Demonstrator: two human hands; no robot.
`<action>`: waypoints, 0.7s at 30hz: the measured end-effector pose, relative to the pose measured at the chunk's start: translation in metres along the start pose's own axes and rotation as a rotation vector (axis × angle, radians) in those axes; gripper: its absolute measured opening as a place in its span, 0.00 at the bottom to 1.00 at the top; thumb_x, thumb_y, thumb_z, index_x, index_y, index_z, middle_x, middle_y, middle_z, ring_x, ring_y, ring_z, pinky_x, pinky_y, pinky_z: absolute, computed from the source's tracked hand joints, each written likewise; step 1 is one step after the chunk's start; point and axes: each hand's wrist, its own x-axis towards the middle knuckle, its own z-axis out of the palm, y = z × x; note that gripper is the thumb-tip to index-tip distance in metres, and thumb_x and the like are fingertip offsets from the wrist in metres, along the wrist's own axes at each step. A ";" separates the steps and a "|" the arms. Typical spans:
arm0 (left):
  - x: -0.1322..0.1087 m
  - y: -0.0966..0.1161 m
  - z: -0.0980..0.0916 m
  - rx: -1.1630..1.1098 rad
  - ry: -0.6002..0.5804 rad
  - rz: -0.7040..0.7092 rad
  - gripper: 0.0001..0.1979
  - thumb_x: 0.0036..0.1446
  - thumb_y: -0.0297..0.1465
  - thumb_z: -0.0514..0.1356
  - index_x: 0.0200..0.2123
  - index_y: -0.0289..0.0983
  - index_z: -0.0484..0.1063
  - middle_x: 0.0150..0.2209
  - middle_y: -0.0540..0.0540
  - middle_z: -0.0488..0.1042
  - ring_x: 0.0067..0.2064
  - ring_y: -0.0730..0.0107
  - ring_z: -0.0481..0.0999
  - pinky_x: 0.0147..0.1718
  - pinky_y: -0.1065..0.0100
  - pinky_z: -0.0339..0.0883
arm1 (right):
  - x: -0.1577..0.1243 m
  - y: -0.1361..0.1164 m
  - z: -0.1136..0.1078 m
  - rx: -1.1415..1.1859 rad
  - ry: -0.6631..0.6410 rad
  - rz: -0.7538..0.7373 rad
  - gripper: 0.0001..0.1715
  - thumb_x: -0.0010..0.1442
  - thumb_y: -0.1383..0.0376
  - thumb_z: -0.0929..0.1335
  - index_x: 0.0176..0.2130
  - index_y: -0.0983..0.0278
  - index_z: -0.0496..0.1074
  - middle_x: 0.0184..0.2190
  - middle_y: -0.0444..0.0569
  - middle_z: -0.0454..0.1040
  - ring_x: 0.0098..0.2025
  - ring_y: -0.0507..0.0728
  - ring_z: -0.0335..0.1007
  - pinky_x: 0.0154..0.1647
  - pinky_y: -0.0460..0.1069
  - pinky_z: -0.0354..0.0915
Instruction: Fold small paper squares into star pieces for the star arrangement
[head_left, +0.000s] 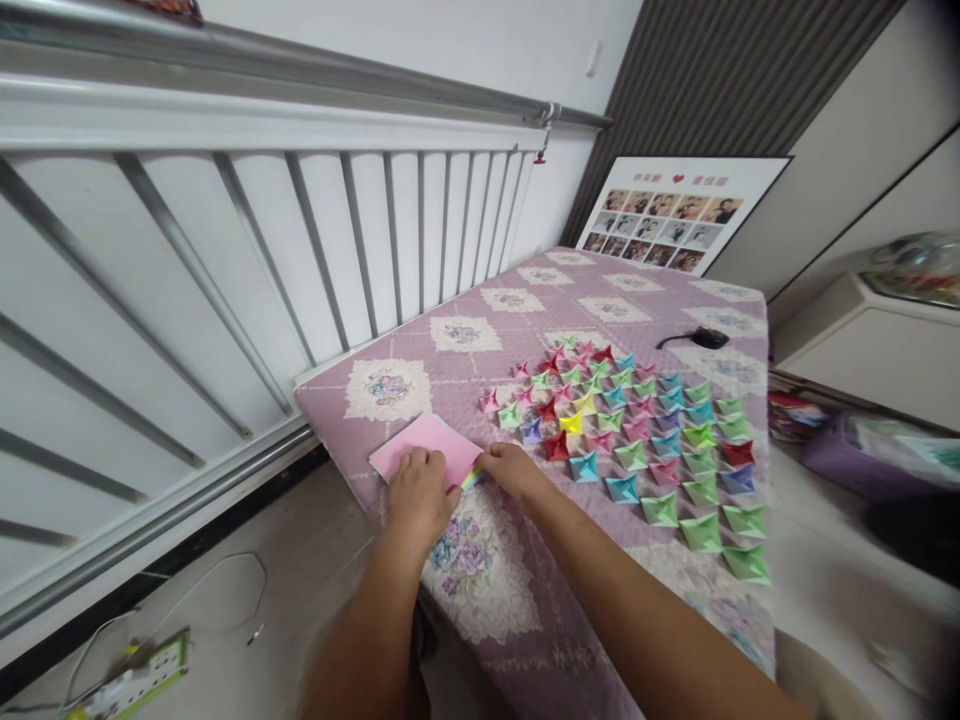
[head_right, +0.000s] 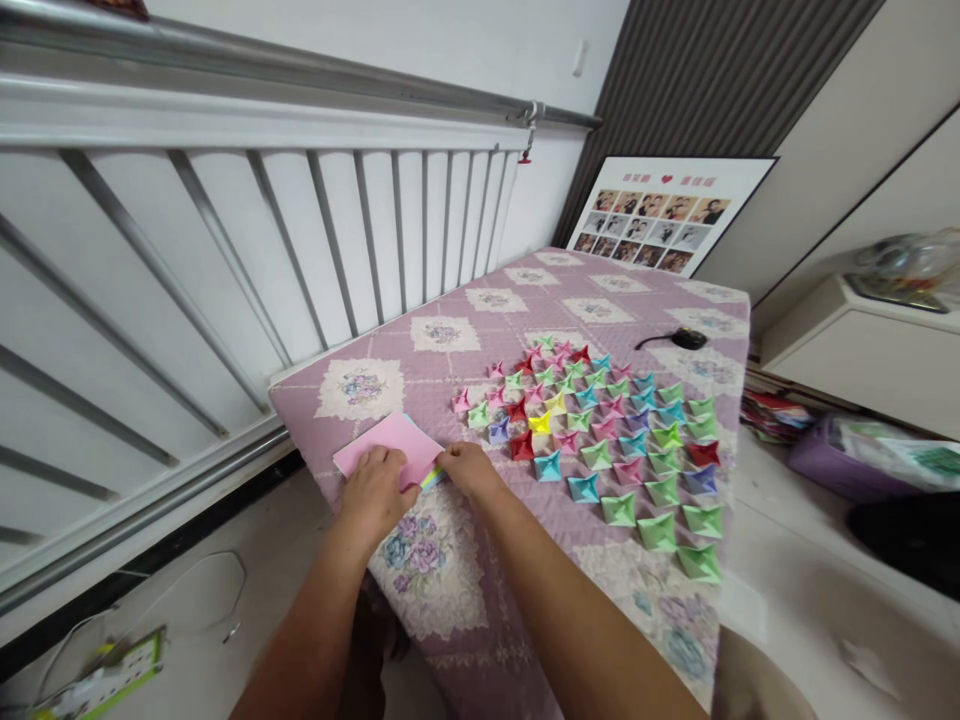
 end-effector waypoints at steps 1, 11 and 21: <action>0.000 0.000 -0.001 -0.003 -0.004 0.000 0.15 0.53 0.38 0.62 0.43 0.39 0.66 0.44 0.42 0.66 0.51 0.56 0.63 0.49 0.61 0.57 | 0.000 0.001 0.000 0.007 -0.006 -0.001 0.13 0.49 0.60 0.64 0.19 0.63 0.61 0.14 0.37 0.55 0.19 0.47 0.49 0.21 0.43 0.48; 0.005 -0.008 -0.006 -0.097 -0.031 -0.022 0.10 0.55 0.36 0.59 0.40 0.40 0.70 0.43 0.44 0.70 0.49 0.59 0.65 0.49 0.63 0.57 | 0.006 0.012 -0.004 0.096 -0.077 -0.028 0.17 0.53 0.55 0.63 0.21 0.64 0.63 0.16 0.38 0.60 0.21 0.48 0.52 0.24 0.43 0.52; 0.012 -0.015 -0.008 -0.070 -0.023 -0.039 0.10 0.61 0.30 0.50 0.35 0.35 0.70 0.38 0.40 0.73 0.43 0.60 0.70 0.40 0.65 0.58 | 0.001 0.008 -0.002 0.077 -0.033 -0.007 0.13 0.53 0.59 0.62 0.23 0.64 0.66 0.18 0.40 0.65 0.22 0.49 0.58 0.25 0.44 0.55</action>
